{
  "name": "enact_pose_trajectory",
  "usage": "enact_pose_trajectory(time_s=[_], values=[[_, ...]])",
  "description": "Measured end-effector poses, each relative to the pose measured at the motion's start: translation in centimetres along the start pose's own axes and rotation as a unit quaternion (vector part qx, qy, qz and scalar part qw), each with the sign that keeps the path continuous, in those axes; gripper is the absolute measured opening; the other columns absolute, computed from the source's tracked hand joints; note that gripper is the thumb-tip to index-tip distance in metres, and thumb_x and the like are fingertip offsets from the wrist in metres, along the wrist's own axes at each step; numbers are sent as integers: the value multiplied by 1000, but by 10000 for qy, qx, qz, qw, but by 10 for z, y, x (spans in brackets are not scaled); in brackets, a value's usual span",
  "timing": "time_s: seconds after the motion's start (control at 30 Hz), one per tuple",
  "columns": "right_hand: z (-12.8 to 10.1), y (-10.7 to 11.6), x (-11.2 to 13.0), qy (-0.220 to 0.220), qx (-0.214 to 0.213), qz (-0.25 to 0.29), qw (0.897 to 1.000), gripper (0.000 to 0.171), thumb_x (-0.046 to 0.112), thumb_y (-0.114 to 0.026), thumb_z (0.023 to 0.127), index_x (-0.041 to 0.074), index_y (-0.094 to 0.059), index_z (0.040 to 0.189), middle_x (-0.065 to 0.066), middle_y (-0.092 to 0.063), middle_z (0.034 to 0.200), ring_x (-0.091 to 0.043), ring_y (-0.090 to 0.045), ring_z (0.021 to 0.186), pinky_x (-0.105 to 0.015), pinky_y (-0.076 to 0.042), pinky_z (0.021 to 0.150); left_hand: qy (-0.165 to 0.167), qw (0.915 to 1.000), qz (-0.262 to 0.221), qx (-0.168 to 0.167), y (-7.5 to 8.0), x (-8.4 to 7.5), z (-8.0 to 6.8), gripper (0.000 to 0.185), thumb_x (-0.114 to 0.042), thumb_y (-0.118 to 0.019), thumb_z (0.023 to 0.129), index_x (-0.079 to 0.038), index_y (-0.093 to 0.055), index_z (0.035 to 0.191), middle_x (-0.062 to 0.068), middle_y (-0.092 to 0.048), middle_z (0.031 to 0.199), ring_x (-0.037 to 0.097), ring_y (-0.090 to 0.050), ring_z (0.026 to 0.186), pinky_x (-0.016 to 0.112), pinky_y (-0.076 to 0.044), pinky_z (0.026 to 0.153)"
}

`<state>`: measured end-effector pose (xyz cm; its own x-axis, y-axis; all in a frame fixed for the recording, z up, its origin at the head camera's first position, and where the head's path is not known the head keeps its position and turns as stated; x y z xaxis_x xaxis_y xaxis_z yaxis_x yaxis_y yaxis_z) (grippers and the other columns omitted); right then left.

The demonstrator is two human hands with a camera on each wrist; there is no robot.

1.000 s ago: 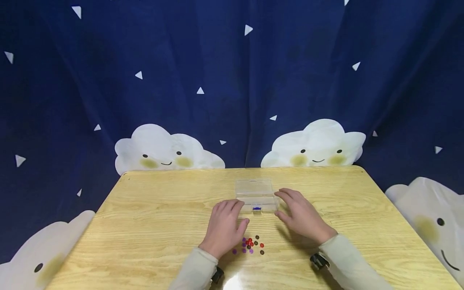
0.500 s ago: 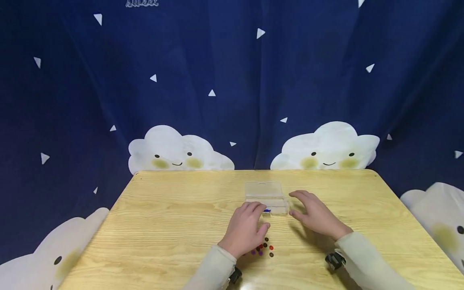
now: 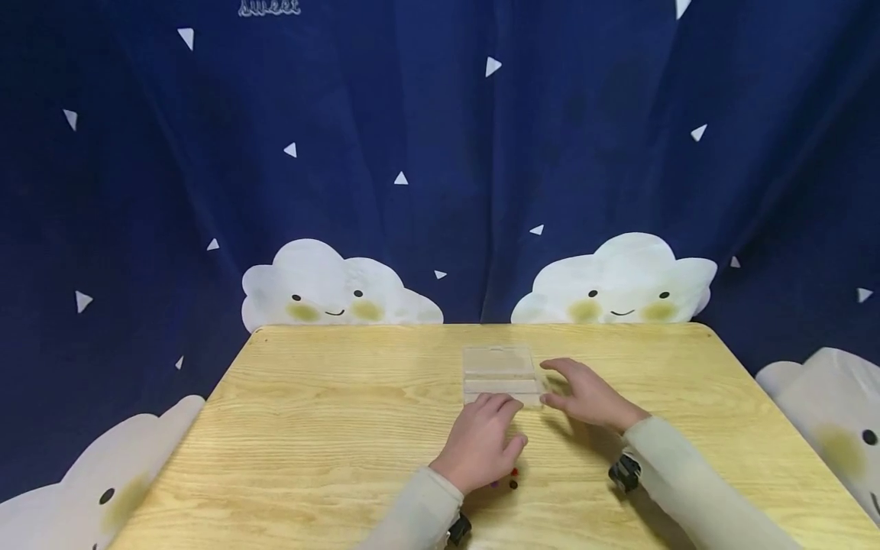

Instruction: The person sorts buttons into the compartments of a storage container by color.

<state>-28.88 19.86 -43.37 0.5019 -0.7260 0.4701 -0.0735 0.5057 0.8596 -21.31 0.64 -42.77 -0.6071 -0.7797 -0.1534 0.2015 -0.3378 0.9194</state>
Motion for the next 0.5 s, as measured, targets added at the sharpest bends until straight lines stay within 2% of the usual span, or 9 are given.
enact_pose_trajectory(time_s=[0.27, 0.5], values=[[8, -5, -5, -60, 176, 47, 9998, 57, 19, -70, 90, -8, -51, 136, -28, -56, 136, -47, -53, 126, -60, -44, 103, -51, 9999, 142, 62, -7, -3, 7, 40, -34, -62, 94, -13, -63, 127, 2, -67, 125, 19, -62, 117, 33, -52, 98], [10, -10, -9, -242, 305, 60, 9992, 60, 21, -70, 90, -8, -49, 138, -28, -54, 138, -47, -51, 128, -60, -43, 105, 72, 9999, 66, 64, -11, 2, 15, 40, -32, -61, 95, -11, -63, 128, 4, -67, 125, 20, -62, 116, 35, -53, 98]])
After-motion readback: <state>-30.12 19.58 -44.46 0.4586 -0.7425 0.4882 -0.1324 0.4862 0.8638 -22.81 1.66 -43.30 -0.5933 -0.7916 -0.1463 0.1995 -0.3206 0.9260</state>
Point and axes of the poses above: each hand's wrist, its own z-axis towards the middle knuckle, its own y-axis out of the back of the hand, x = y × z, the point moved 4 cm from there along z, towards the middle knuckle
